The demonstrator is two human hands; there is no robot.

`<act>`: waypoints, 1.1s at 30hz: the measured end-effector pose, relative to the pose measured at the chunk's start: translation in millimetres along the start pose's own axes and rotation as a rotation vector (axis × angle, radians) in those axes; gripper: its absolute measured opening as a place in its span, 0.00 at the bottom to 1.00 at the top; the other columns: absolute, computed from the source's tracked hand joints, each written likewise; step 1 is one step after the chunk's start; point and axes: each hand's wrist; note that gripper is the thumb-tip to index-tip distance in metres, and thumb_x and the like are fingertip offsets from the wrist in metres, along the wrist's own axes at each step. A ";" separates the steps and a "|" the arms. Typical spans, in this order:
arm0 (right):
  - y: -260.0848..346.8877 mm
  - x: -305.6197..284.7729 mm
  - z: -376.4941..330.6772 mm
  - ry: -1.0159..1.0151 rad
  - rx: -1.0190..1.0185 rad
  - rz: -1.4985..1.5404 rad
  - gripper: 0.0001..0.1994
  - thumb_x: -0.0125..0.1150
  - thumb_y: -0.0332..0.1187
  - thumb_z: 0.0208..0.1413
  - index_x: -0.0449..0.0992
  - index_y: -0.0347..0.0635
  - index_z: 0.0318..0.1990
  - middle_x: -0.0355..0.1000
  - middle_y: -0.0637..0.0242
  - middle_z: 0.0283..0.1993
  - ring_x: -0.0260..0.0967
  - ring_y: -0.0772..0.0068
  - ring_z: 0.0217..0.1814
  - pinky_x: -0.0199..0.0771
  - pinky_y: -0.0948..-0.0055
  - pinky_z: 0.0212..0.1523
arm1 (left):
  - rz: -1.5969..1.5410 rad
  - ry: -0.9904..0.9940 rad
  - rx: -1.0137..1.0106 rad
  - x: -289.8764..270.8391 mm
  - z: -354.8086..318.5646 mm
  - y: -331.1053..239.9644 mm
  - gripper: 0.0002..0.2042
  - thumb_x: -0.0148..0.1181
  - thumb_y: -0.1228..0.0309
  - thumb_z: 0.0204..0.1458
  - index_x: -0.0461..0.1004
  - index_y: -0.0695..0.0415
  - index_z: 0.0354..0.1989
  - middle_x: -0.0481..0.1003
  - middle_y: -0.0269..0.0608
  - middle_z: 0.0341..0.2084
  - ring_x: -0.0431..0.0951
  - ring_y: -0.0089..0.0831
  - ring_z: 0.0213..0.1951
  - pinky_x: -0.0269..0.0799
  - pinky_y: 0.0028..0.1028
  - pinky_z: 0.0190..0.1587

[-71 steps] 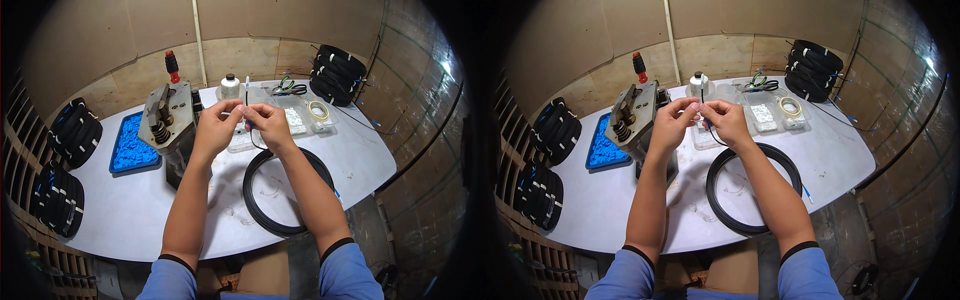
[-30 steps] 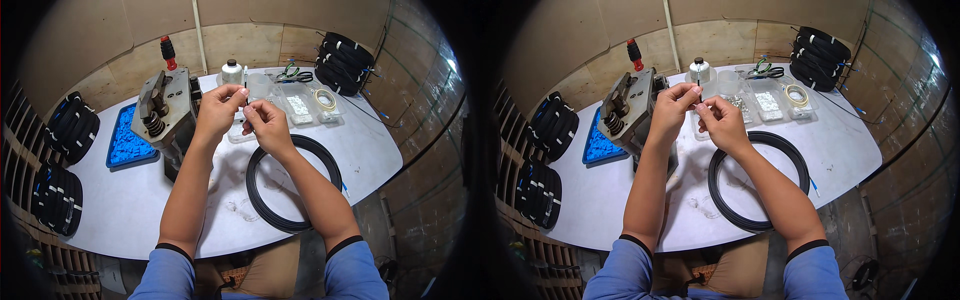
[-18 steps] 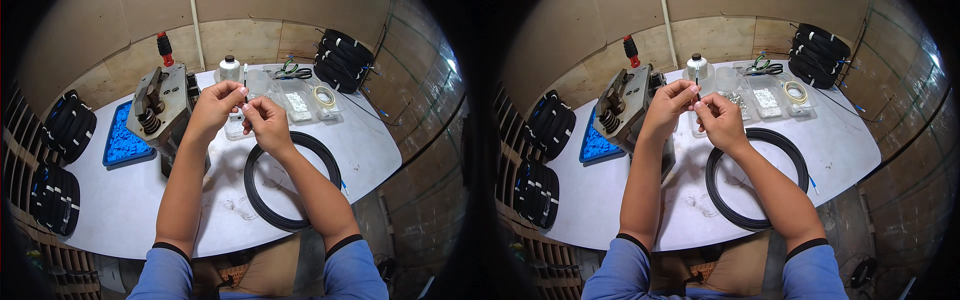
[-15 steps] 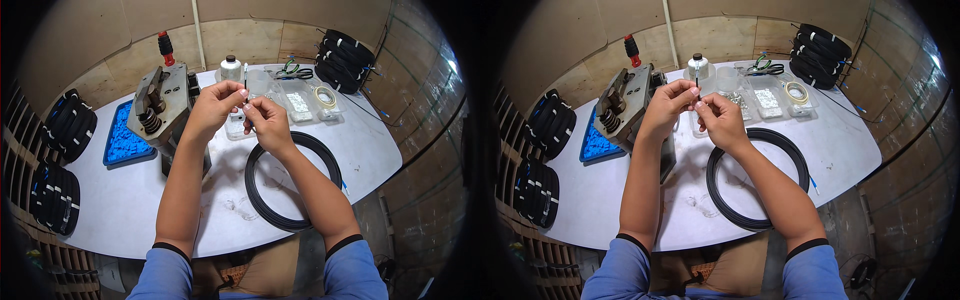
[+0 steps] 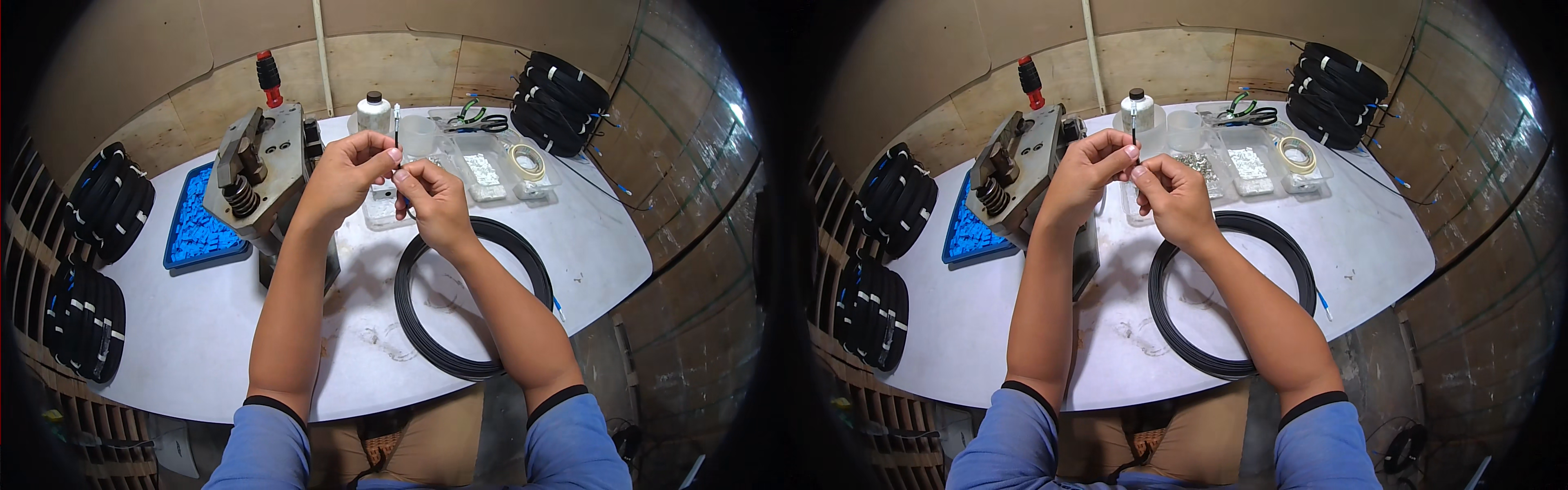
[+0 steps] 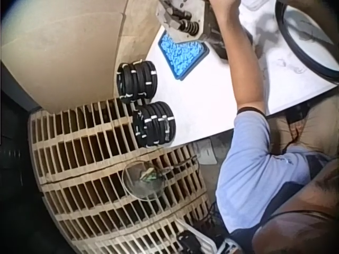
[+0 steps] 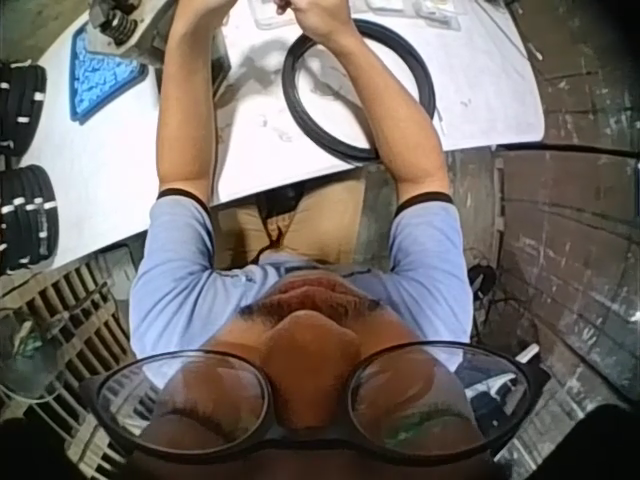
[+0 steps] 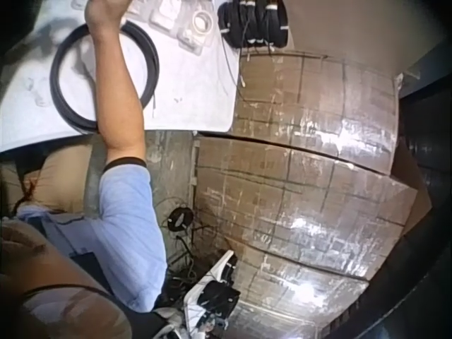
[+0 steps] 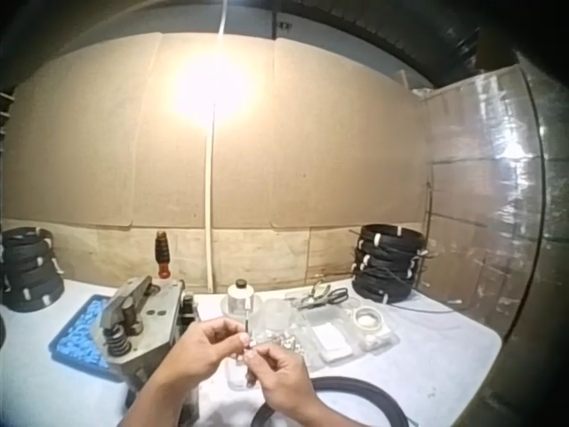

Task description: Assembling small electronic connectors onto the ends of a wire using a desktop press and manual assembly.

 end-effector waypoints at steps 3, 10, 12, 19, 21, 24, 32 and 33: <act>0.4 0.1 0.4 -0.004 -0.002 -0.017 0.10 0.55 0.33 0.64 0.76 0.38 0.33 0.68 0.74 0.23 0.63 0.85 0.23 0.65 0.82 0.25 | 0.017 0.003 -0.005 0.2 0.3 -1.3 0.07 0.62 0.71 0.57 0.75 0.62 0.37 0.74 0.30 0.26 0.68 0.17 0.29 0.66 0.20 0.34; 1.8 1.2 -1.8 -0.022 -0.027 -0.096 0.10 0.55 0.34 0.64 0.75 0.38 0.33 0.67 0.74 0.22 0.63 0.86 0.24 0.64 0.82 0.26 | -0.002 0.014 -0.007 -2.6 0.8 3.5 0.07 0.64 0.70 0.55 0.77 0.61 0.37 0.76 0.30 0.27 0.69 0.15 0.28 0.66 0.18 0.32; 1.1 1.1 0.1 -0.011 -0.037 -0.064 0.10 0.56 0.34 0.64 0.75 0.38 0.33 0.69 0.73 0.23 0.64 0.86 0.24 0.65 0.82 0.26 | 0.014 0.012 0.000 -2.7 0.9 1.1 0.07 0.64 0.70 0.55 0.77 0.61 0.37 0.76 0.30 0.27 0.69 0.15 0.28 0.66 0.19 0.32; 3.0 1.4 -0.5 -0.026 0.016 0.014 0.06 0.57 0.32 0.63 0.73 0.40 0.37 0.71 0.71 0.26 0.68 0.84 0.26 0.64 0.83 0.27 | 0.039 -0.002 0.003 -2.6 2.3 4.2 0.07 0.63 0.70 0.55 0.77 0.61 0.36 0.76 0.30 0.27 0.69 0.16 0.28 0.66 0.19 0.32; 3.0 -1.0 0.3 -0.012 -0.004 0.001 0.05 0.58 0.31 0.62 0.72 0.38 0.39 0.74 0.69 0.29 0.67 0.85 0.25 0.66 0.83 0.25 | 0.042 -0.003 -0.004 -1.6 2.2 4.5 0.08 0.63 0.69 0.55 0.77 0.61 0.36 0.76 0.30 0.27 0.69 0.16 0.28 0.66 0.19 0.32; 3.3 -2.4 -1.5 -0.025 0.021 -0.005 0.06 0.59 0.31 0.62 0.72 0.39 0.38 0.75 0.69 0.30 0.68 0.84 0.27 0.70 0.82 0.27 | 0.040 -0.005 -0.013 -0.7 1.8 5.1 0.08 0.63 0.69 0.55 0.77 0.61 0.37 0.76 0.30 0.27 0.69 0.16 0.28 0.66 0.19 0.32; 3.8 -0.3 -0.2 -0.036 -0.012 0.013 0.05 0.59 0.30 0.61 0.74 0.38 0.36 0.75 0.70 0.32 0.69 0.84 0.30 0.73 0.80 0.30 | 0.036 0.002 -0.002 -0.5 1.6 5.9 0.08 0.63 0.69 0.55 0.77 0.61 0.37 0.77 0.31 0.28 0.70 0.16 0.28 0.66 0.19 0.33; 4.1 -0.2 0.0 -0.037 -0.014 0.019 0.05 0.59 0.30 0.61 0.74 0.38 0.36 0.75 0.70 0.31 0.69 0.85 0.30 0.73 0.80 0.29 | 0.034 0.011 -0.009 -1.0 1.5 5.1 0.08 0.63 0.69 0.55 0.77 0.61 0.37 0.77 0.31 0.28 0.70 0.16 0.29 0.66 0.19 0.33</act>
Point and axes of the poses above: each hand's wrist, its own z-axis towards the middle knuckle, its own x-axis out of the palm, y = z × x
